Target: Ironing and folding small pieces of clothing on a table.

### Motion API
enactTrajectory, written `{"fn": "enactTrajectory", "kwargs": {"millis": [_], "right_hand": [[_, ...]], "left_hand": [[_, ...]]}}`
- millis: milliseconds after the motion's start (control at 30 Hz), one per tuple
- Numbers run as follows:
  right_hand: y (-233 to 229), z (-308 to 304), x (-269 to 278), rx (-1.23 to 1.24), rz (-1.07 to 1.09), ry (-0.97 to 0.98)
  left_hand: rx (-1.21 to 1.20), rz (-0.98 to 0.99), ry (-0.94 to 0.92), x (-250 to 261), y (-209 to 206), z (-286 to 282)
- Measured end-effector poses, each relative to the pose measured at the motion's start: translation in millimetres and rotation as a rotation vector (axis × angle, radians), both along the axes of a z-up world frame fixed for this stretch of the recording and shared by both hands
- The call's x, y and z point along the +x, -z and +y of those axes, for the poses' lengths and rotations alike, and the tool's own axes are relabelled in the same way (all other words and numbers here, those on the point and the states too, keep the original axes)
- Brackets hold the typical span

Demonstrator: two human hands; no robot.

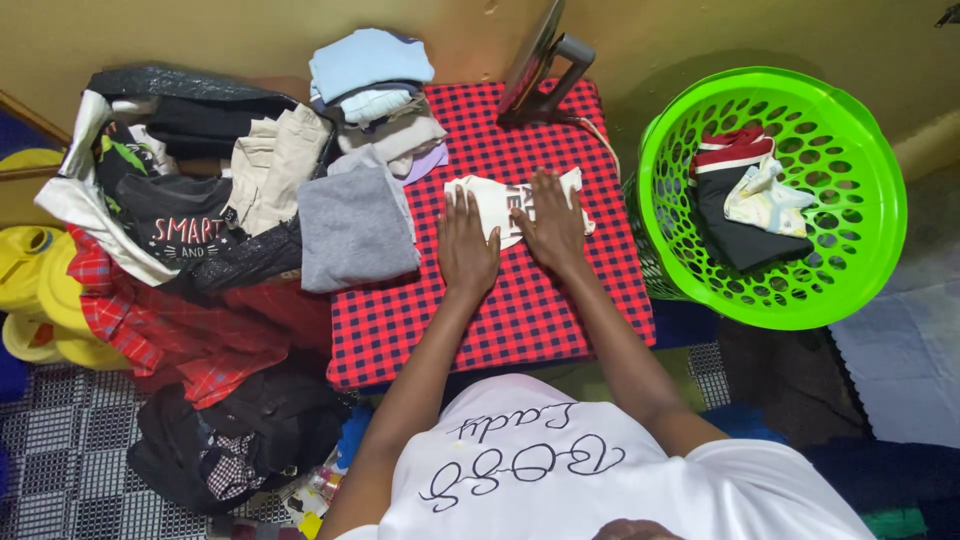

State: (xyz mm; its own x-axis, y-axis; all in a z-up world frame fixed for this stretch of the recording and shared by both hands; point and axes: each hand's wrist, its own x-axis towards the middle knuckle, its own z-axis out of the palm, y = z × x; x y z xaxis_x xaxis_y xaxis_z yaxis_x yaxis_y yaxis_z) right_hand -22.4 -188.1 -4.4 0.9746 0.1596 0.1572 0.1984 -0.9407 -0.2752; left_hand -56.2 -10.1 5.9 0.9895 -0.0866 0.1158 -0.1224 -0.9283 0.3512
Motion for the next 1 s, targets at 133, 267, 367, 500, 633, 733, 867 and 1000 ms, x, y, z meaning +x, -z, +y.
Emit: {"fn": "enactTrajectory", "kwargs": {"millis": [133,267,367,500,633,733,867,1000], "right_hand": [[3,-9,5,-0.044,0.053,0.075],[5,-6,6,0.007,0.057,0.080],[-26,23,-17,0.159,0.097,0.055],[-39,58,-47,0.407,0.106,-0.079],[-50,67,-50,0.294,-0.165,-0.290],[-64,66,-43,0.296,-0.274,-0.295],[-88,58,-24,0.453,-0.166,-0.079],[-122,57,-20,0.707,-0.242,-0.258]], "left_hand": [[-0.080,-0.018,-0.024,5,22,2],[-0.375,-0.112,-0.168,23,45,3],[-0.574,-0.017,-0.395,30,10,7],[-0.665,0.309,-0.472,46,-5,19],[-1.242,0.329,-0.324,77,67,17],[-1.702,0.486,-0.157,83,81,16],[-2.093,0.804,-0.058,85,99,23],[-2.176,1.309,-0.007,31,-26,20]]}}
